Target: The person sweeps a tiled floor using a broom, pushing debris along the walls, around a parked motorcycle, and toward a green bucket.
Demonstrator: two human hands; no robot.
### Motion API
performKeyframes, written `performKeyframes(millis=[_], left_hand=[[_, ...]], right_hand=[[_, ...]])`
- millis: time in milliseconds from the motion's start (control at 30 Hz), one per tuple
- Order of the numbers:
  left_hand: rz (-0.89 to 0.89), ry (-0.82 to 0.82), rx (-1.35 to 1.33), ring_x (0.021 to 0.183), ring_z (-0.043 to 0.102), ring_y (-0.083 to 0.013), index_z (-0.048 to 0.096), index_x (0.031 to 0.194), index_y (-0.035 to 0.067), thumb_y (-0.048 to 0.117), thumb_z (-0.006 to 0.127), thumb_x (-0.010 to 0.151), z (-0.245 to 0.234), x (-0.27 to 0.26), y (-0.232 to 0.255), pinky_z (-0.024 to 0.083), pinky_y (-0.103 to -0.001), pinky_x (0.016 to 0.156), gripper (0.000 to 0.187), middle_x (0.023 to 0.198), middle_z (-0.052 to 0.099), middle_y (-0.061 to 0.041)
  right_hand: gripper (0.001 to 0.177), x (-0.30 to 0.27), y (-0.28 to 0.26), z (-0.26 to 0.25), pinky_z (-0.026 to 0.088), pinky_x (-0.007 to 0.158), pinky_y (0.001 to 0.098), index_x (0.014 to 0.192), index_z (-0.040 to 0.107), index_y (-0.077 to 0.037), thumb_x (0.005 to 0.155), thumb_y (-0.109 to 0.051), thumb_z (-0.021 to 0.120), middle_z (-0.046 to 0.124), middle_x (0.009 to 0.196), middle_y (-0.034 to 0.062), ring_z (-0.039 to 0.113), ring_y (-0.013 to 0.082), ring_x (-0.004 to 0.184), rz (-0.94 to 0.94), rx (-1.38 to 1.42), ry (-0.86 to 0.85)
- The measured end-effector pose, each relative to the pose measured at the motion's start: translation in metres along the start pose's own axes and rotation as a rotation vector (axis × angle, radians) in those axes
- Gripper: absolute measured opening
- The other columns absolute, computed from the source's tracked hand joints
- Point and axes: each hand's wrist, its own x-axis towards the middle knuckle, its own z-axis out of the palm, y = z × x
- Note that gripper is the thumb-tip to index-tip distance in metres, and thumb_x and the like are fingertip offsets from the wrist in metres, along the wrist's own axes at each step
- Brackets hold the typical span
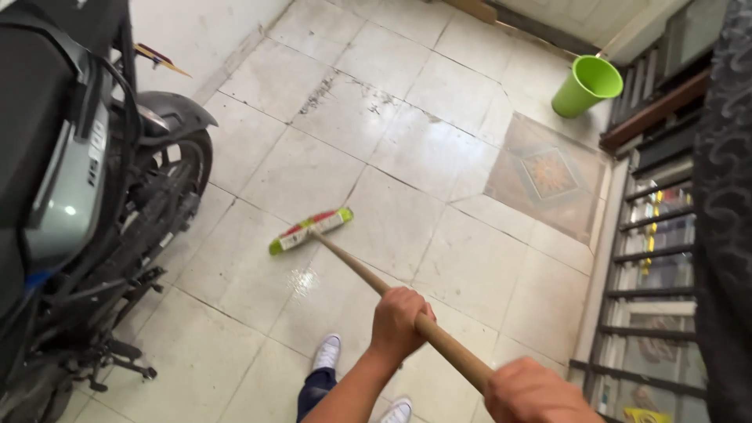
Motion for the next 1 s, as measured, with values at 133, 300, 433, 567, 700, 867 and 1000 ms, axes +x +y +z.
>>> performKeyframes(millis=[133,300,433,567,700,867,1000], left_hand=[[-0.124,-0.105,-0.004,0.069,0.057,-0.0277,0.059,0.062,0.019,0.007,0.065,0.066,0.001,0.031,-0.144,0.046,-0.041,0.061,0.014,0.066,0.059,-0.002],[-0.402,-0.243,-0.116,0.078,0.061,-0.024,0.058,0.066,0.013,0.006,0.061,0.079,-0.031,0.105,-0.313,0.05,-0.036,0.073,0.015,0.079,0.064,-0.004],[-0.206,0.001,-0.179,0.076,0.057,-0.0237,0.061,0.067,0.018,0.007,0.058,0.078,-0.041,0.123,-0.293,0.044,-0.038,0.075,0.015,0.074,0.06,-0.002],[-0.011,0.138,-0.053,0.058,0.05,-0.0276,0.051,0.063,0.013,-0.002,0.058,0.072,-0.086,0.159,-0.189,0.037,-0.042,0.06,0.018,0.06,0.049,-0.005],[-0.148,0.166,-0.051,0.06,0.049,-0.0222,0.049,0.06,0.014,-0.001,0.055,0.069,-0.085,0.174,-0.244,0.044,-0.038,0.069,0.018,0.059,0.051,-0.001],[-0.205,0.087,-0.194,0.081,0.057,-0.0254,0.064,0.073,0.014,0.015,0.053,0.088,-0.061,0.134,-0.448,0.043,-0.04,0.081,0.019,0.081,0.061,-0.006],[-0.104,0.059,0.001,0.077,0.052,-0.0283,0.049,0.072,0.012,-0.001,0.068,0.072,-0.086,0.15,-0.447,0.041,-0.039,0.077,0.024,0.079,0.056,-0.006]], right_hand=[[0.053,0.03,0.119,0.057,0.021,0.04,0.0295,0.057,0.029,-0.014,0.103,-0.027,0.052,0.029,0.049,-0.0015,0.027,0.0127,0.037,-0.136,-0.19,0.214],[0.021,0.046,0.256,0.086,0.03,0.053,0.0363,0.067,0.036,-0.009,0.086,-0.011,0.043,0.038,0.063,0.0067,0.032,0.0234,0.055,0.121,-0.3,-0.048],[0.091,0.031,0.271,0.04,0.033,0.048,0.0396,0.092,0.065,-0.008,0.099,-0.082,0.012,0.04,0.063,-0.0052,0.04,0.016,0.048,0.329,-0.702,-0.31],[0.042,0.171,0.216,0.04,0.045,0.045,0.0326,0.072,0.051,-0.009,0.095,-0.042,0.039,0.047,0.057,0.0002,0.049,0.016,0.041,0.148,-0.383,-0.162],[0.037,0.202,0.265,0.065,0.048,0.044,0.0301,0.06,0.041,-0.01,0.094,-0.018,0.054,0.049,0.054,0.0037,0.051,0.0173,0.039,0.037,-0.178,-0.078],[0.037,0.096,0.383,0.109,0.026,0.05,0.0384,0.067,0.04,-0.012,0.101,-0.028,0.041,0.039,0.062,0.0035,0.032,0.0221,0.05,0.064,-0.246,-0.075],[0.034,0.116,0.377,0.123,0.048,0.066,0.0397,0.068,0.045,-0.004,0.1,-0.015,0.051,0.048,0.068,0.0098,0.051,0.03,0.061,0.099,-0.095,-0.227]])
